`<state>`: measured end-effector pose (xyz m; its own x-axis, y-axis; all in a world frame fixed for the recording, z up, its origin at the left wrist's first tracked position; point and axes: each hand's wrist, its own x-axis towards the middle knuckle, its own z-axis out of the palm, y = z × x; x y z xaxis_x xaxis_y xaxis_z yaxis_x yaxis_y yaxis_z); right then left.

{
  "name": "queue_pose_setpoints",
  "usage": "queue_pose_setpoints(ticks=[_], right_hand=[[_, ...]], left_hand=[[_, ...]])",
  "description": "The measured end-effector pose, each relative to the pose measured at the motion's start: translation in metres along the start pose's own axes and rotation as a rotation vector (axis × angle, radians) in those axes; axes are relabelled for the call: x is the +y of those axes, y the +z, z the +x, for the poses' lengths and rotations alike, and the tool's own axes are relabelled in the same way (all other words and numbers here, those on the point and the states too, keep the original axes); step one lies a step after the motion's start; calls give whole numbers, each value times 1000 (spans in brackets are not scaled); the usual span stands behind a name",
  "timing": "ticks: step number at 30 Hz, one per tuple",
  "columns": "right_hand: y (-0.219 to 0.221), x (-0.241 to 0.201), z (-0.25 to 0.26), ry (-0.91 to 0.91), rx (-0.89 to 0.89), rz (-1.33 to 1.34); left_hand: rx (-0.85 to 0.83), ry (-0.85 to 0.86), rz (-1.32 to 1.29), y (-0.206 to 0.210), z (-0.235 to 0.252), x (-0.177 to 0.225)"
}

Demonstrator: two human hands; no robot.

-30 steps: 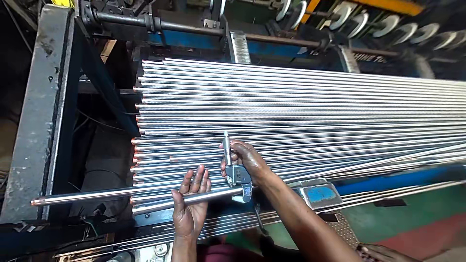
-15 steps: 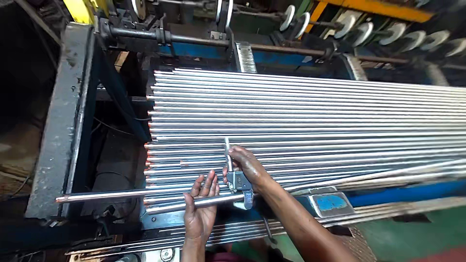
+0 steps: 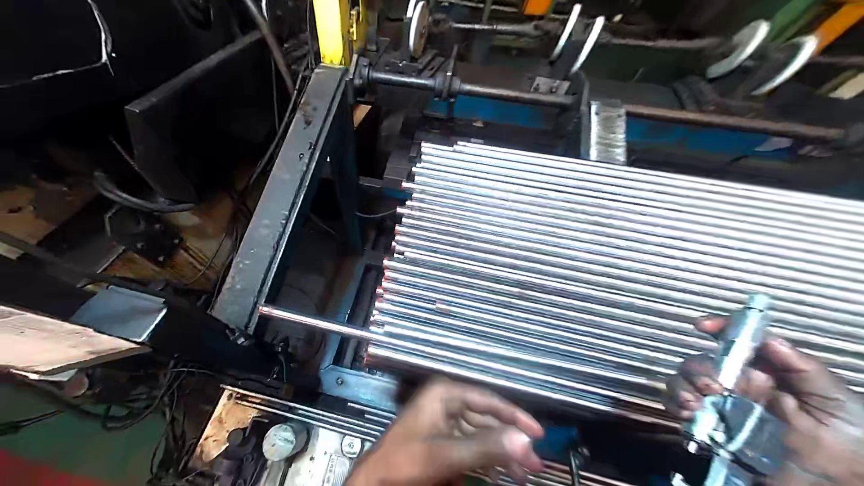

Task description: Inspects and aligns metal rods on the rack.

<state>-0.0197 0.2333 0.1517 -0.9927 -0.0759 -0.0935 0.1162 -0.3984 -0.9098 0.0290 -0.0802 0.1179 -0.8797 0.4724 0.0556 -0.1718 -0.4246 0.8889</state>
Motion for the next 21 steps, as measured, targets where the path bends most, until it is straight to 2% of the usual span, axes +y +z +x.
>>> queue_pose_setpoints(ticks=[1,2,3,4,5,6,7,9,11,14,16,18,21], right_hand=[[1,5,-2,7,40,3],[1,8,-2,20,53,10],[1,11,1,30,47,21],[1,15,3,41,34,33],[1,19,4,57,29,59],[2,23,4,76,37,71],[2,26,4,93,51,73],[-1,31,3,120,62,99],[-6,32,2,129,45,123],[-9,34,-3,132,24,122],[-1,37,-1,136,35,80],[17,48,4,141,98,33],[62,67,27,161,201,-73]], left_hand=[[104,179,49,-10,-13,8],[320,331,108,-25,-21,10],[626,418,148,-42,-24,5],[940,422,136,-61,-24,-2],[1190,339,64,-83,-22,-9],[1349,232,-60,-105,-21,-13],[1430,159,-218,-126,-20,-13],[1451,173,-447,-158,-15,-3],[1424,302,-560,-173,-1,15],[1512,436,-471,-169,25,18],[1467,502,-491,-162,27,14],[1429,492,-552,-150,27,6],[1371,382,-621,-131,29,-9]])
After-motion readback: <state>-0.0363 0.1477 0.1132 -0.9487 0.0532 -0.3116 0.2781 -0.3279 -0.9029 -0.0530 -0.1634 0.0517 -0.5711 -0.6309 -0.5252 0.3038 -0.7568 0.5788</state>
